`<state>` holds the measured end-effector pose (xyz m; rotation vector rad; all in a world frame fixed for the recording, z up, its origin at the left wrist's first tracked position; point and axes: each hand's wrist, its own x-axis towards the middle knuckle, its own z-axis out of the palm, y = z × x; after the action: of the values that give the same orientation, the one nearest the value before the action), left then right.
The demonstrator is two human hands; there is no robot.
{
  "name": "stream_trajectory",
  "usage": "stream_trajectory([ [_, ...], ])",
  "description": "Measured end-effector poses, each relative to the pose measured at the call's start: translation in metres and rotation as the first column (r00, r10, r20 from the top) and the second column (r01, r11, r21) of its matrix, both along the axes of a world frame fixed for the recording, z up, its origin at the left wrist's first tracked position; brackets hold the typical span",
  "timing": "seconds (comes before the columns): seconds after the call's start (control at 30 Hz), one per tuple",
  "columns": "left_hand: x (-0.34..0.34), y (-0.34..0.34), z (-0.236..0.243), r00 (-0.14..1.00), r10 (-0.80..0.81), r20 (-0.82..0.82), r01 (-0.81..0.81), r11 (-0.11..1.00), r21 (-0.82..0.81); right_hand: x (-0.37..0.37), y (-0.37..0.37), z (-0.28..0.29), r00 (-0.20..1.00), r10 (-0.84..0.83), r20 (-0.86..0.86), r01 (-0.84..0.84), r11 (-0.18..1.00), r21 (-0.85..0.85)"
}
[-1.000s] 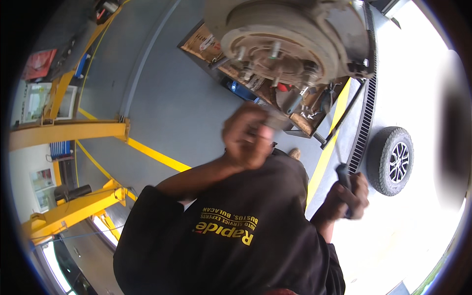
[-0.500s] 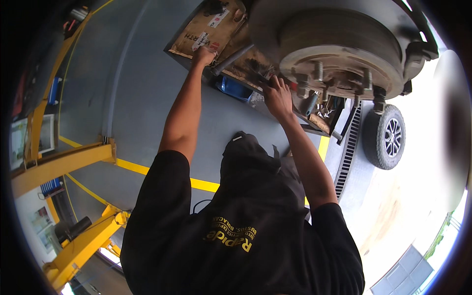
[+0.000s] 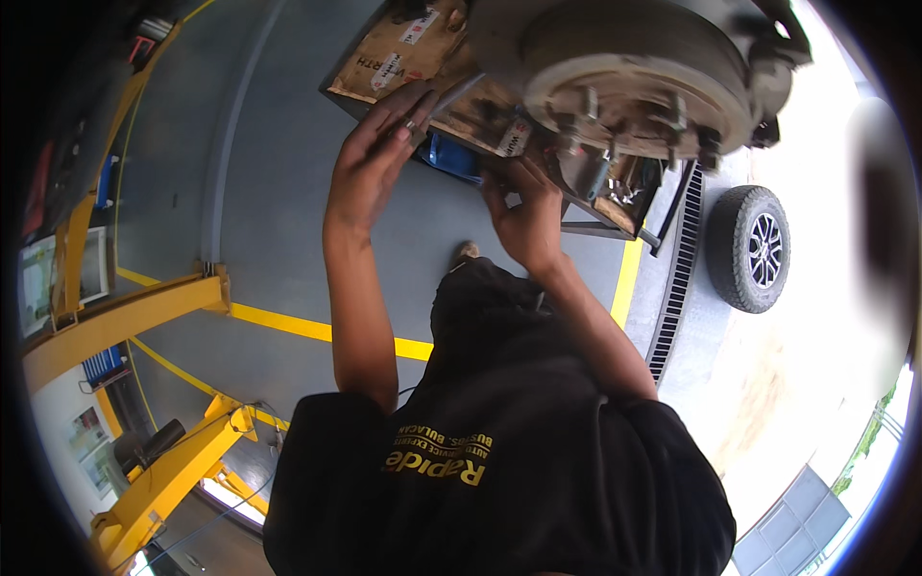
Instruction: The person works on a car's brake assembly, using a hammer and pliers to remove and install small metal components. The person repeatedly removes a small metal clip, inspects it, and attempts to reinsert it into the brake caliper area.
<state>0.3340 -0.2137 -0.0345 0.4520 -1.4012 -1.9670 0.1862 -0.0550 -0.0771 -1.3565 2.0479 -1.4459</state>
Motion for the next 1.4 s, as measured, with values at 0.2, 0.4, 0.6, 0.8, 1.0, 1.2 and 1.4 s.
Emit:
stream_trajectory([
  [0.2, -0.033, 0.119, 0.076, 0.978, 0.067, -0.198, -0.127, 0.943, -0.308, -0.027, 0.046, 0.114, 0.790, 0.352, 0.503, -0.185, 0.918, -0.351],
  [0.4, -0.090, 0.172, 0.104, 0.982, 0.089, -0.169, -0.176, 0.766, -0.618, -0.088, 0.113, 0.157, 0.673, 0.453, 0.585, -0.265, 0.886, -0.380],
  [0.6, -0.141, 0.203, 0.137, 0.970, 0.242, -0.031, -0.211, 0.773, -0.598, -0.146, 0.131, 0.161, 0.730, 0.465, 0.501, -0.244, 0.862, -0.444],
  [0.8, -0.191, 0.184, 0.154, 0.856, 0.517, -0.002, -0.373, 0.614, -0.696, -0.182, 0.107, 0.184, 0.869, 0.283, 0.407, -0.033, 0.852, -0.523],
  [1.0, -0.217, 0.130, 0.160, 0.855, 0.518, -0.036, -0.297, 0.431, -0.852, -0.181, 0.053, 0.183, 0.891, -0.178, 0.417, 0.401, 0.742, -0.538],
  [1.2, -0.224, 0.122, 0.172, 0.920, 0.383, 0.083, -0.191, 0.623, -0.758, -0.160, 0.030, 0.181, 0.824, -0.199, 0.530, 0.526, 0.617, -0.586],
  [1.4, -0.227, 0.113, 0.162, 0.926, 0.377, -0.018, -0.238, 0.546, -0.803, -0.164, 0.035, 0.174, 0.869, -0.287, 0.402, 0.492, 0.585, -0.645],
])
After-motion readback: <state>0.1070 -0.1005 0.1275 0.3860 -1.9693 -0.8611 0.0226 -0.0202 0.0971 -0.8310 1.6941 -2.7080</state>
